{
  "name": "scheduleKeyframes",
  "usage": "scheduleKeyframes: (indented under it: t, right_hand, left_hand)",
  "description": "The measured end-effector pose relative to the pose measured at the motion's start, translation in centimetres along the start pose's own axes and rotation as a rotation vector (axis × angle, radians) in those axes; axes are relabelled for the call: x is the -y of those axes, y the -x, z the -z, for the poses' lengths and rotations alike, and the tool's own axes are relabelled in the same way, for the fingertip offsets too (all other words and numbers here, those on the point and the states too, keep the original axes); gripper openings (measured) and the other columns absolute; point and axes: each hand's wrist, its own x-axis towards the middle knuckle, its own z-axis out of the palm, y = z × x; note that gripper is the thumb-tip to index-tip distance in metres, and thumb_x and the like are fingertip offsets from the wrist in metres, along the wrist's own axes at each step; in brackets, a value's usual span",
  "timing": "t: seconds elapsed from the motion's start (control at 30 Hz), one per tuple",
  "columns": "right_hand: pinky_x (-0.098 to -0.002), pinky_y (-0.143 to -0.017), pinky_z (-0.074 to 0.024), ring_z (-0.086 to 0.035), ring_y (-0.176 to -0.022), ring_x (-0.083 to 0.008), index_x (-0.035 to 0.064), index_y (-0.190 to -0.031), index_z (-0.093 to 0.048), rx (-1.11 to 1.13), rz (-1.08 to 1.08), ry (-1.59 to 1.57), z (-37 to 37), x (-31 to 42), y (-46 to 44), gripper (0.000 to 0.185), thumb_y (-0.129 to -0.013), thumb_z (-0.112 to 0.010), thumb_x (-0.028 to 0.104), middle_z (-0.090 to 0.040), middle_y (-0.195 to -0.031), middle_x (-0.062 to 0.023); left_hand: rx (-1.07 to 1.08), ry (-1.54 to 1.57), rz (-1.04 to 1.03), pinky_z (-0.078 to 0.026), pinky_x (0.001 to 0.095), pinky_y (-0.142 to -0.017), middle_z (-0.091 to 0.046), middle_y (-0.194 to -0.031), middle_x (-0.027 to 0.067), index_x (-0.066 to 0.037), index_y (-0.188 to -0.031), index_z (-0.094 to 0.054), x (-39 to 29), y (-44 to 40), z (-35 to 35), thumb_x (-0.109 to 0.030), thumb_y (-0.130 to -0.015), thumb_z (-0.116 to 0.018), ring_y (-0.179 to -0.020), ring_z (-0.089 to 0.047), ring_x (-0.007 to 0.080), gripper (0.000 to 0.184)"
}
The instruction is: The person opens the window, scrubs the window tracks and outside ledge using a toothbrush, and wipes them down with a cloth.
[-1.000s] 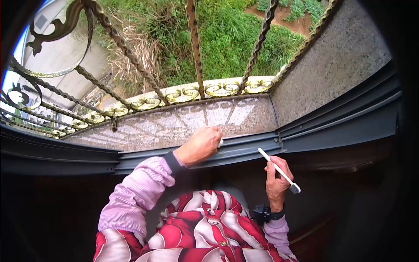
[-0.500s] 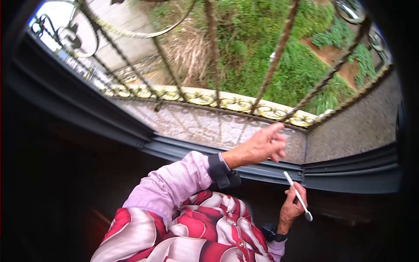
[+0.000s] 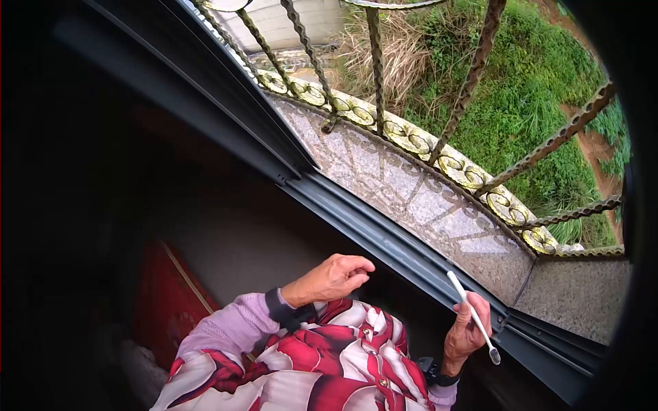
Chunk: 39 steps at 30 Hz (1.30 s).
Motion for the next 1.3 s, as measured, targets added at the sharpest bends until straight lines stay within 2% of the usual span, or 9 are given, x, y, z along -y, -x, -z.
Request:
scheduleKeyframes:
  t: [0.27,0.33,0.47,0.67,0.8,0.93,1.03,1.07,1.3]
  right_hand:
    - [-0.0282,-0.062,-0.0441,-0.054,-0.068,-0.0173,-0.0024,-0.093,-0.057,-0.038,0.147,-0.416,-5.0,1.8,-4.4,0.022,-0.089,-0.063,0.018,-0.059,-0.088,-0.013]
    - [-0.0306,-0.072,-0.044,-0.05,-0.074,-0.0158,0.0018,-0.087,-0.052,0.056,0.158,-0.521,-6.6,3.8,-6.0,0.025,-0.096,-0.039,0.021,-0.055,-0.092,-0.0125]
    - [-0.0196,-0.043,-0.029,-0.039,-0.052,-0.006,-0.0017,-0.113,-0.055,0.054,-0.185,-0.918,-9.9,9.0,-6.9,0.029,-0.093,-0.057,0.018,-0.05,-0.068,-0.0034]
    - [-0.0214,-0.046,-0.0364,-0.047,-0.053,-0.0059,-0.0006,-0.104,-0.063,0.082,0.006,-0.444,-17.3,12.3,-9.8,0.022,-0.089,-0.064,0.017,-0.057,-0.065,-0.0008]
    - [-0.0209,-0.049,-0.0396,-0.046,-0.051,-0.0038,-0.0002,-0.123,-0.052,0.116,0.036,-0.514,-23.6,18.4,-12.7,0.046,-0.085,-0.068,0.02,-0.059,-0.099,-0.0065]
    - [-0.0241,-0.067,-0.0474,-0.046,-0.052,-0.0018,-0.0013,-0.118,-0.056,0.157,-0.135,-0.523,-27.6,21.7,-14.5,0.043,-0.082,-0.071,0.016,-0.057,-0.068,0.0052]
    - [-0.0222,-0.056,-0.043,-0.042,-0.054,-0.0003,-0.0001,-0.101,-0.063,0.142,-0.046,-0.492,-28.0,23.3,-14.4,0.027,-0.082,-0.072,0.017,-0.048,-0.057,0.0091]
    - [-0.0207,-0.052,-0.0402,-0.041,-0.055,0.0007,0.0002,-0.095,-0.065,0.115,-0.102,-0.459,-27.5,26.2,-14.0,0.022,-0.082,-0.072,0.016,-0.047,-0.056,0.0098]
    - [-0.0267,-0.05,-0.0332,-0.039,-0.059,-0.004,0.0021,-0.088,-0.07,0.16,0.122,-0.426,-27.6,24.0,-15.8,0.014,-0.082,-0.071,0.015,-0.051,-0.062,0.0075]
  left_hand:
    - [-0.667,-0.088,0.211,-0.054,0.0278,-0.07,-0.057,-0.108,0.0101,-0.002,-0.121,-0.053,3.8,8.4,7.2,-0.014,-0.087,-0.062,-0.087,-0.063,0.0167,0.037]
    - [-0.953,-0.037,0.253,-0.054,0.028,-0.071,-0.055,-0.114,0.0114,-0.002,-0.126,-0.05,5.2,10.1,11.2,-0.017,-0.087,-0.063,-0.091,-0.062,0.0171,0.044]
    - [-1.293,0.229,0.186,-0.055,0.031,-0.073,-0.046,-0.131,0.0155,-0.006,-0.134,-0.044,6.1,13.5,21.7,-0.031,-0.089,-0.062,-0.11,-0.054,0.0205,0.055]
    - [-1.422,0.288,0.084,-0.047,0.0364,-0.083,-0.043,-0.134,0.0109,-0.009,-0.137,-0.04,10.1,15.0,39.4,-0.047,-0.09,-0.052,-0.117,-0.047,0.0225,0.062]
    - [-1.261,0.151,-0.213,-0.045,0.0351,-0.085,-0.041,-0.135,0.0098,-0.006,-0.136,-0.039,9.3,10.7,49.7,-0.044,-0.09,-0.054,-0.113,-0.047,0.0217,0.062]
    - [-1.134,-0.457,-0.688,-0.036,0.0445,-0.099,-0.037,-0.137,0.022,0.0,-0.138,-0.033,2.3,9.4,42.7,-0.034,-0.086,-0.063,-0.125,-0.039,0.035,0.07]
    - [-0.974,-0.655,-0.933,-0.027,0.0496,-0.106,-0.031,-0.14,0.0258,0.001,-0.138,-0.03,-1.4,8.7,35.9,-0.02,-0.071,-0.075,-0.129,-0.032,0.0424,0.083]
    - [-0.865,-0.579,-0.892,-0.02,0.0559,-0.108,-0.014,-0.149,0.025,-0.004,-0.142,-0.027,-0.2,7.6,34.0,-0.04,-0.076,-0.074,-0.137,-0.015,0.0438,0.088]
    - [-1.11,-0.571,-0.776,-0.019,0.0577,-0.108,-0.02,-0.142,0.0352,0.001,-0.141,-0.024,-5.2,3.9,26.3,-0.034,-0.065,-0.083,-0.133,-0.02,0.0492,0.102]
